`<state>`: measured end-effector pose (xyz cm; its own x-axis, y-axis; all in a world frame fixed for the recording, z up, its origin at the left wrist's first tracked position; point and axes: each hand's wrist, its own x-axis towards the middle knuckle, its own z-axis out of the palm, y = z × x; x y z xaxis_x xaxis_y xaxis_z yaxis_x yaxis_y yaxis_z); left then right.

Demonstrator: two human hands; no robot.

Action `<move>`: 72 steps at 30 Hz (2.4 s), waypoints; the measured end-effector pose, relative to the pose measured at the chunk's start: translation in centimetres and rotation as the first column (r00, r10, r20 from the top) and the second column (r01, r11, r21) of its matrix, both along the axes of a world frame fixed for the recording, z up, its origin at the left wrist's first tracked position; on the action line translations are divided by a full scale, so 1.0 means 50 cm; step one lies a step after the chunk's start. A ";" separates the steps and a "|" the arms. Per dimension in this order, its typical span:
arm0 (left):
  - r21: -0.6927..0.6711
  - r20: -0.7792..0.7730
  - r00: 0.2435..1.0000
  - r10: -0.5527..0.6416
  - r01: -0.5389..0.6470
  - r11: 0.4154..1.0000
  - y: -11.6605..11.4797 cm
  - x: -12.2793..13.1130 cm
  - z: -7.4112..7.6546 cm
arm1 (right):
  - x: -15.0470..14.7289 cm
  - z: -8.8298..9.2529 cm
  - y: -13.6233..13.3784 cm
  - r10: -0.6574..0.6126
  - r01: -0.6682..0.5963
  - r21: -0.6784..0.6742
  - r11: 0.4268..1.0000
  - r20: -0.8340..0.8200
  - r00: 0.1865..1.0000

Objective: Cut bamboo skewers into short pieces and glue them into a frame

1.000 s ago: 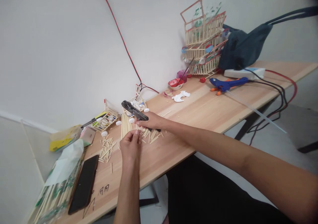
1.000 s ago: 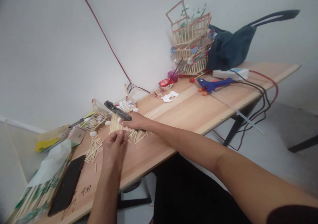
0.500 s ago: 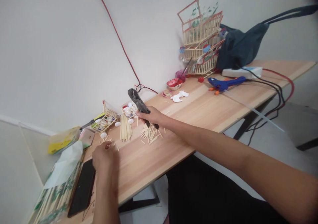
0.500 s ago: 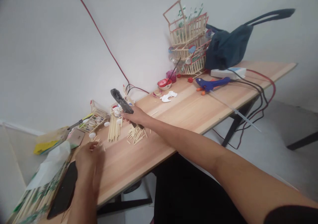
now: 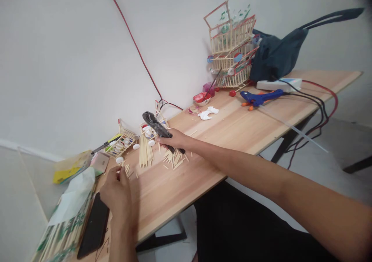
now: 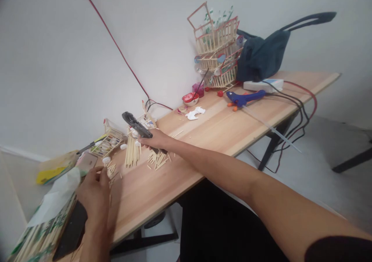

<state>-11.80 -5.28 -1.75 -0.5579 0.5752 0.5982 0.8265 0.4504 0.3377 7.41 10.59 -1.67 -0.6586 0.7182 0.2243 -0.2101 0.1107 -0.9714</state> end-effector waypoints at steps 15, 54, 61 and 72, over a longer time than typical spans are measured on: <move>0.523 0.608 0.480 -0.633 0.357 0.774 0.073 0.171 -0.016 | -0.002 -0.005 -0.005 0.000 -0.046 0.224 0.974 0.201 0.980; 0.616 0.659 0.265 -0.704 0.346 0.707 0.053 0.180 -0.030 | 0.006 0.009 -0.014 -0.002 -0.006 0.059 0.998 0.140 0.990; 0.630 0.598 0.340 -0.725 0.360 0.688 0.055 0.187 -0.026 | -0.003 -0.010 -0.016 0.003 -0.011 0.096 0.995 0.087 0.996; 0.632 0.579 0.367 -0.728 0.364 0.685 0.055 0.185 -0.031 | -0.008 -0.012 -0.017 -0.053 0.046 0.121 0.992 0.053 0.997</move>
<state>-2.53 -2.51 -3.31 -0.5079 0.7874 0.3493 0.1778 -0.3009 0.9369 7.02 9.74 -2.29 -0.6367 0.7206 0.2744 -0.1468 0.2360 -0.9606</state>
